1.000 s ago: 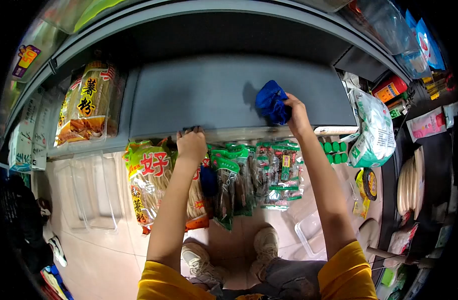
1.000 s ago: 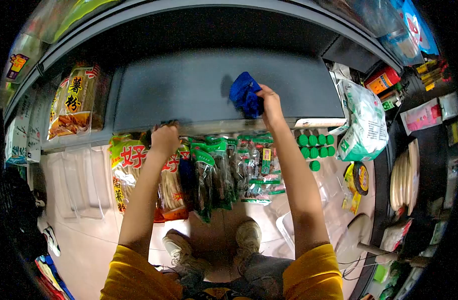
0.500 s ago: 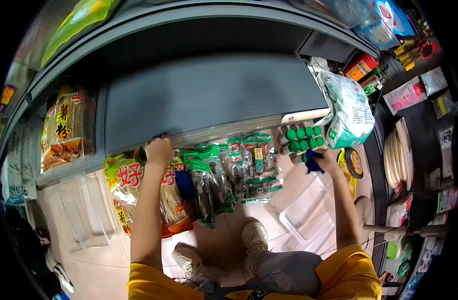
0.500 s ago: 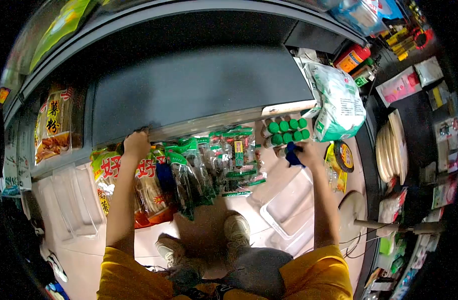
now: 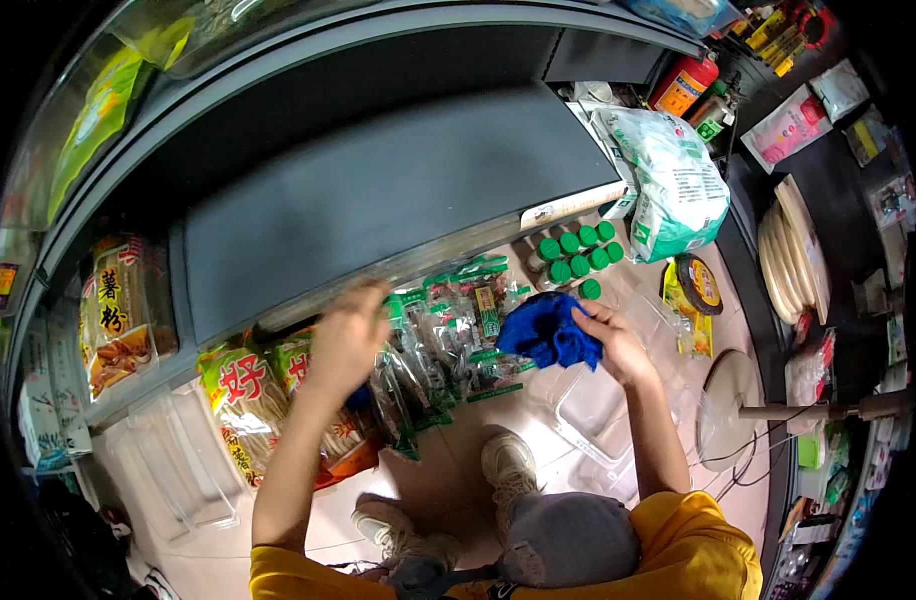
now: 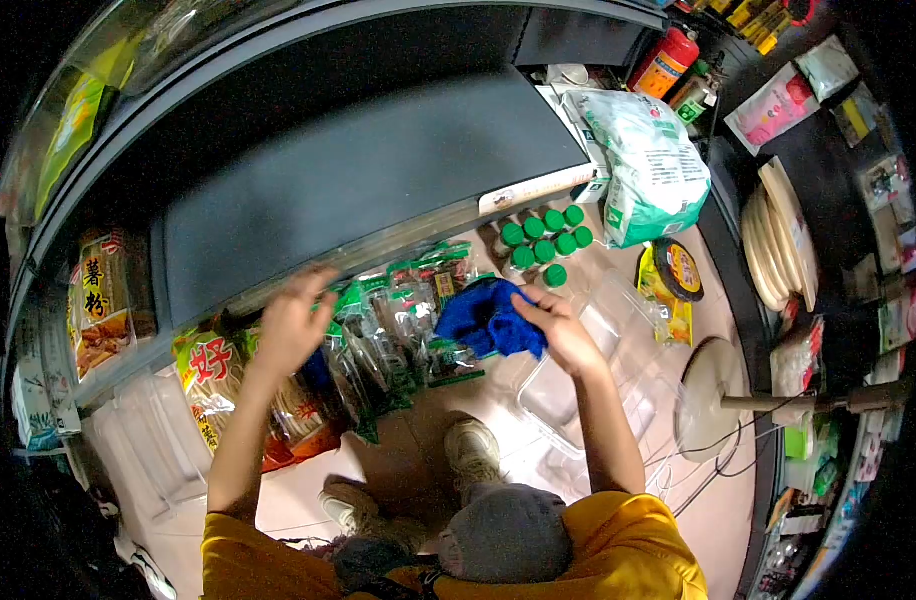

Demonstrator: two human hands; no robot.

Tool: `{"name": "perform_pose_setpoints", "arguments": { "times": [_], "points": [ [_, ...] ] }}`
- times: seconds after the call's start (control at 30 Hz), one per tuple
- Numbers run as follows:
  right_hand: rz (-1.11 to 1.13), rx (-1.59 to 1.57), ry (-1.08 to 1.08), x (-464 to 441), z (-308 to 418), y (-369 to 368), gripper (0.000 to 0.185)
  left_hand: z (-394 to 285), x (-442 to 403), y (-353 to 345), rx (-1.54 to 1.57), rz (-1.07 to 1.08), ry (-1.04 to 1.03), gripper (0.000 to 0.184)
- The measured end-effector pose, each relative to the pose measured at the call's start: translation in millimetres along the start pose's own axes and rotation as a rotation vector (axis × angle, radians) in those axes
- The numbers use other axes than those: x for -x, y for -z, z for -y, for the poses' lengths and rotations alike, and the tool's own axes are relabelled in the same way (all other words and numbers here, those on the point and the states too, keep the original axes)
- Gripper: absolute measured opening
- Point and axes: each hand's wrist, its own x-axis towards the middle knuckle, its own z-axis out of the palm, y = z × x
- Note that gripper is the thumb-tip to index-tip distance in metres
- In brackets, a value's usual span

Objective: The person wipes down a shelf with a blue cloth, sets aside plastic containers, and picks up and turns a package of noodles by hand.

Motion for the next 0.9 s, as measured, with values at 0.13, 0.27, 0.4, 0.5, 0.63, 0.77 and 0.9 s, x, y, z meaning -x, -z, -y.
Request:
{"name": "perform_pose_setpoints", "arguments": {
  "times": [0.13, 0.27, 0.4, 0.5, 0.63, 0.77, 0.9],
  "points": [
    [0.082, -0.300, -0.060, 9.9, 1.6, -30.1, 0.027, -64.6, 7.5, -17.6, 0.513, 0.046, -0.157, 0.029],
    [0.191, -0.417, -0.103, 17.3, -2.1, -44.0, 0.034, -95.2, 13.1, -15.8, 0.393, -0.134, -0.288, 0.027],
    [0.301, -0.295, -0.005, 25.1, -6.5, -52.4, 0.041, -89.7, 12.2, -20.7, 0.391, -0.208, -0.288, 0.023],
    [0.302, -0.175, 0.043, 27.0, -6.2, -54.8, 0.043, -86.0, 9.1, -15.3, 0.351, -0.210, -0.329, 0.015],
    [0.156, 0.010, 0.036, 32.4, 2.9, -56.2, 0.034, -88.3, 10.6, 0.8, 0.688, -0.016, 0.024, 0.012],
    [-0.020, 0.844, 0.450, 41.8, 26.6, -57.2, 0.019, -83.0, -0.4, 16.3, 0.804, 0.020, -0.002, 0.012],
    [-0.113, 1.029, 0.545, 41.3, 47.5, -54.8, 0.017, -82.2, -6.2, 27.0, 0.835, 0.033, -0.002, 0.014]
  ]
}}
